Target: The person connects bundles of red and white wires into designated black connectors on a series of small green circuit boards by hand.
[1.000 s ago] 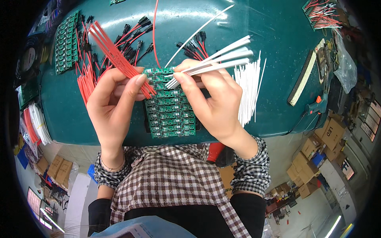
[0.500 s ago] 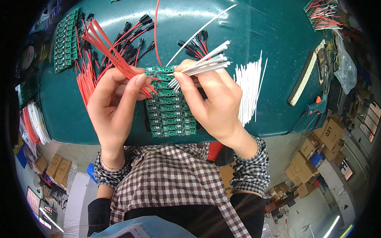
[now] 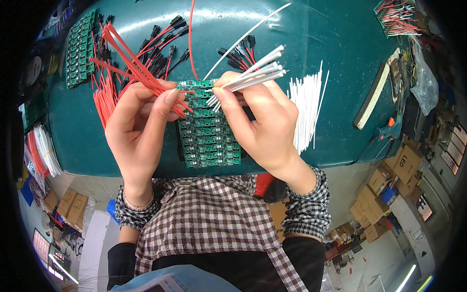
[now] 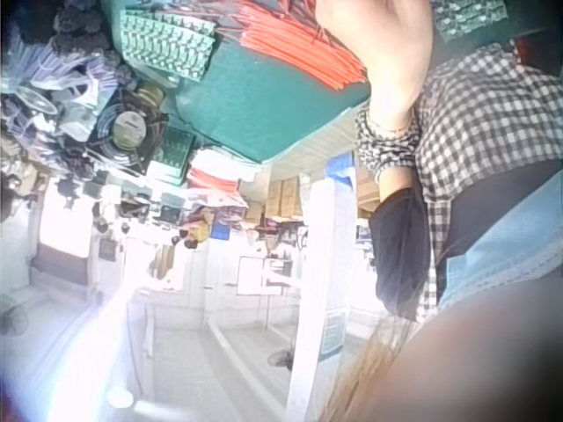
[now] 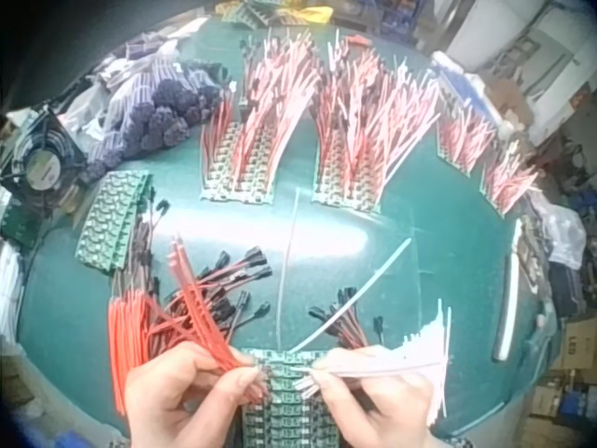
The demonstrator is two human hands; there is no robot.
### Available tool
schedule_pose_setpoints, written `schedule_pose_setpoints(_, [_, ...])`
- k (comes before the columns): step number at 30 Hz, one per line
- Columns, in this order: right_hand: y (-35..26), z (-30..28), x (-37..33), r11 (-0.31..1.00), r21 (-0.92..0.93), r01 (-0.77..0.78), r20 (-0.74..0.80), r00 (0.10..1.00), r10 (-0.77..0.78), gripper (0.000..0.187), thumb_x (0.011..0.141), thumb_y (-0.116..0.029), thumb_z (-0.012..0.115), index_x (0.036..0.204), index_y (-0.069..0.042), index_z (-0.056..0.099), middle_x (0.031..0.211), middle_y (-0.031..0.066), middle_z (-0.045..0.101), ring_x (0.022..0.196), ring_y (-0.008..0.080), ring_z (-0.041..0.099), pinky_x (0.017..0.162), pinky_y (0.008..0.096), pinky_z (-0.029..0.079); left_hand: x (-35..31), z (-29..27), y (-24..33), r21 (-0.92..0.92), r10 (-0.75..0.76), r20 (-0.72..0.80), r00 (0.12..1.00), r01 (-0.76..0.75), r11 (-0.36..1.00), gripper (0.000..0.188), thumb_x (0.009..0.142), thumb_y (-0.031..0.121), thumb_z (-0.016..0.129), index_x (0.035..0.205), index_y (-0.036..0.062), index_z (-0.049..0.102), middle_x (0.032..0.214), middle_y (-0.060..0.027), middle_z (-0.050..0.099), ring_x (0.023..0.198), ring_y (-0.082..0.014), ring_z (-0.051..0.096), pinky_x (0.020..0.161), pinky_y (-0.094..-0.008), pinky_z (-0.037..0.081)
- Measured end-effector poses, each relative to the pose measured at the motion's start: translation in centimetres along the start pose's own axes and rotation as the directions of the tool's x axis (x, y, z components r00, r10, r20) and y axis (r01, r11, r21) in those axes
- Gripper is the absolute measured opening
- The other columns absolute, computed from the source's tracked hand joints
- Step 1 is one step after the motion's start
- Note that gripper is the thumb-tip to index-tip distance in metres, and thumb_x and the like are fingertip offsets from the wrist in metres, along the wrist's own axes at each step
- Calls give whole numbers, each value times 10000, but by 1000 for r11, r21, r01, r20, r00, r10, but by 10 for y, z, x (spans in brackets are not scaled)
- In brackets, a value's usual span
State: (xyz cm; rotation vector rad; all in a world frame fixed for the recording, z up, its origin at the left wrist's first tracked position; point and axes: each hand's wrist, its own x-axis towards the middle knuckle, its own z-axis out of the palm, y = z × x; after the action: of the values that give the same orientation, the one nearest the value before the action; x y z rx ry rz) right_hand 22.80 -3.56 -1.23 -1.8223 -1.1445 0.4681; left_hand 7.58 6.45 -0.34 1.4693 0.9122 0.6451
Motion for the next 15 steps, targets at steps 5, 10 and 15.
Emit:
schedule_pose_setpoints(5, [1, 1, 0, 1000, 15, 8, -10, 1000, -8, 119, 831, -14, 717, 945, 12, 695, 873, 110, 693, 667, 147, 650, 576, 257, 527, 0, 0, 0, -7, -6, 10, 1000, 6, 1000, 94, 903, 13, 647, 974, -46, 625, 898, -82, 680, 729, -93, 662, 645, -220, 535])
schedule_pose_setpoints(10, [2, 2, -1, 1000, 7, 11, -11, 1000, -11, 122, 828, -16, 720, 944, 9, 694, 875, 110, 692, 668, 147, 656, 580, 252, 530, 0, 0, -1, 1, 0, 13, 1000, 0, 1000, 96, 902, 14, 648, 976, -44, 626, 904, -83, 683, 737, -97, 664, 650, -221, 536])
schedule_pose_setpoints(15, [-2, 1, -1, 1000, 4, -18, -12, 1000, 18, 119, 829, -15, 718, 942, 12, 694, 875, 110, 693, 672, 149, 657, 583, 257, 532, 1, 1, -1, 4, 12, 9, 1000, -12, 1000, 99, 900, 14, 651, 977, -44, 626, 909, -88, 685, 744, -102, 667, 654, -223, 538])
